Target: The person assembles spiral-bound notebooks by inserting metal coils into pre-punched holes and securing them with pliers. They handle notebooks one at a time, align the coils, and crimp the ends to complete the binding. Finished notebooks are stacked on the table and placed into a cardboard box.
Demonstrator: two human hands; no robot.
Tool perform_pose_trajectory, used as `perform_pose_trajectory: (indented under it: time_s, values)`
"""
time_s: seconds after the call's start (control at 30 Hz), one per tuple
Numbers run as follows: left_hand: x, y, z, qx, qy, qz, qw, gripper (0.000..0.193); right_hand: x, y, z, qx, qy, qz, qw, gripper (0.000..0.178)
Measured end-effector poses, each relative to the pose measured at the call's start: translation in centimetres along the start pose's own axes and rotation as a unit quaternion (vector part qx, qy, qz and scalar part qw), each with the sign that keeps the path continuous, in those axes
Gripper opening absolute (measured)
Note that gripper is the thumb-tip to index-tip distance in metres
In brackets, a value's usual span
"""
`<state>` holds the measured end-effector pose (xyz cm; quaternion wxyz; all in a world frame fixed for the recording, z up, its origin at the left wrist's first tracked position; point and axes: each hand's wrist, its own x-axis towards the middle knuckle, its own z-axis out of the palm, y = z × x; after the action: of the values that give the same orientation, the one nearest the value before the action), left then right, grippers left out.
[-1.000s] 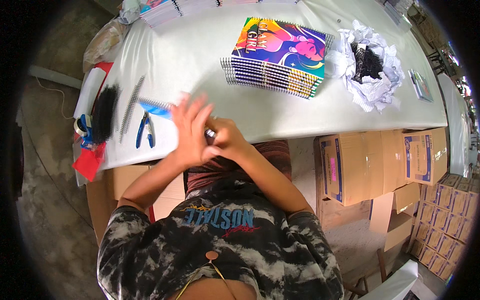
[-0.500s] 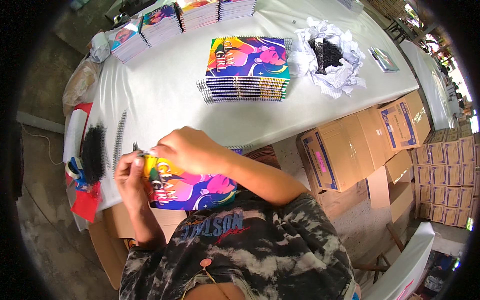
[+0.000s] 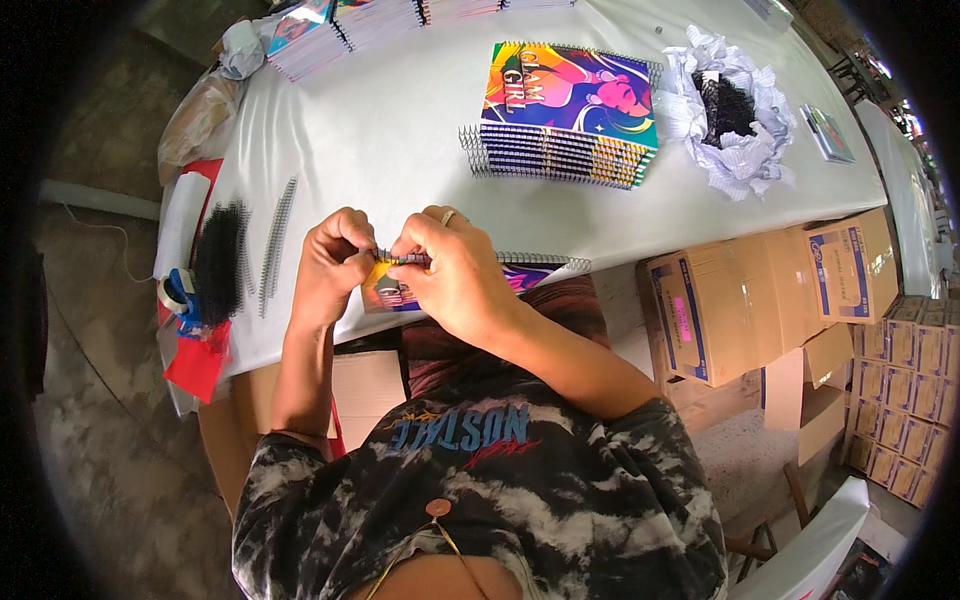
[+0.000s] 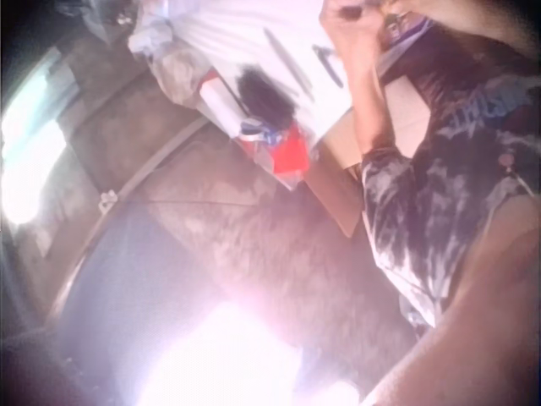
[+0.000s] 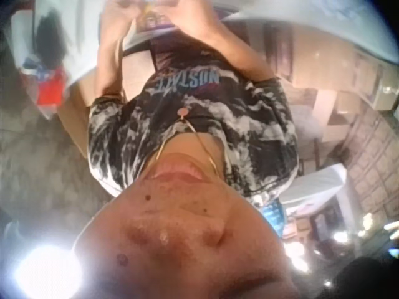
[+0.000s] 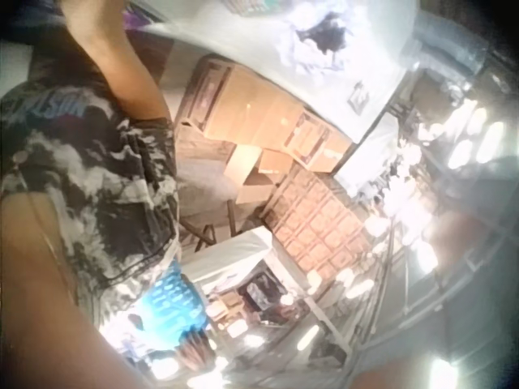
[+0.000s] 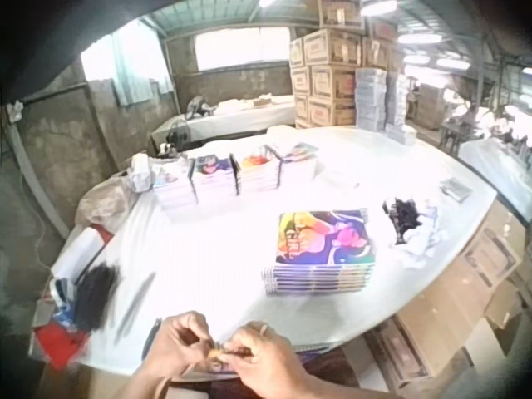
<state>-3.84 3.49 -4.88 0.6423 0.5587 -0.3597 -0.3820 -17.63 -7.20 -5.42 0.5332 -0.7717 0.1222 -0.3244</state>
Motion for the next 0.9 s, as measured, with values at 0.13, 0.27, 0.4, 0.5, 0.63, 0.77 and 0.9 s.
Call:
perform_pose_trajectory:
  time_s: [0.13,0.27,0.4,0.5,0.63,0.77,0.9]
  values:
    - [1.7,2.2,1.0,0.126,0.006,0.064,0.990,0.032,0.6,0.2,-3.3,0.124,0.099,-0.036,0.987,0.024]
    - [4.7,3.8,2.8,0.136,0.085,0.072,0.984,0.070,3.9,-1.0,-9.7,0.329,0.371,-0.105,0.862,0.045]
    - [10.8,4.0,9.9,0.056,0.163,0.163,0.971,0.057,5.0,3.0,-12.7,0.222,0.444,-0.164,0.853,0.036]
    - [15.7,1.7,9.8,0.207,0.198,0.206,0.936,0.036,4.6,8.3,-14.1,-0.086,0.473,-0.068,0.874,0.032]
    - [16.5,-5.8,10.2,0.545,0.238,0.147,0.791,0.026,2.6,13.6,-15.6,-0.215,0.435,0.022,0.874,0.045]
    - [16.1,-6.7,10.0,0.393,0.279,0.136,0.865,0.031,2.5,12.9,-15.6,-0.008,0.333,0.088,0.939,0.057]
    - [19.0,-8.0,4.9,0.176,0.196,0.052,0.963,0.063,3.4,15.9,-18.3,0.045,0.455,0.088,0.885,0.060]
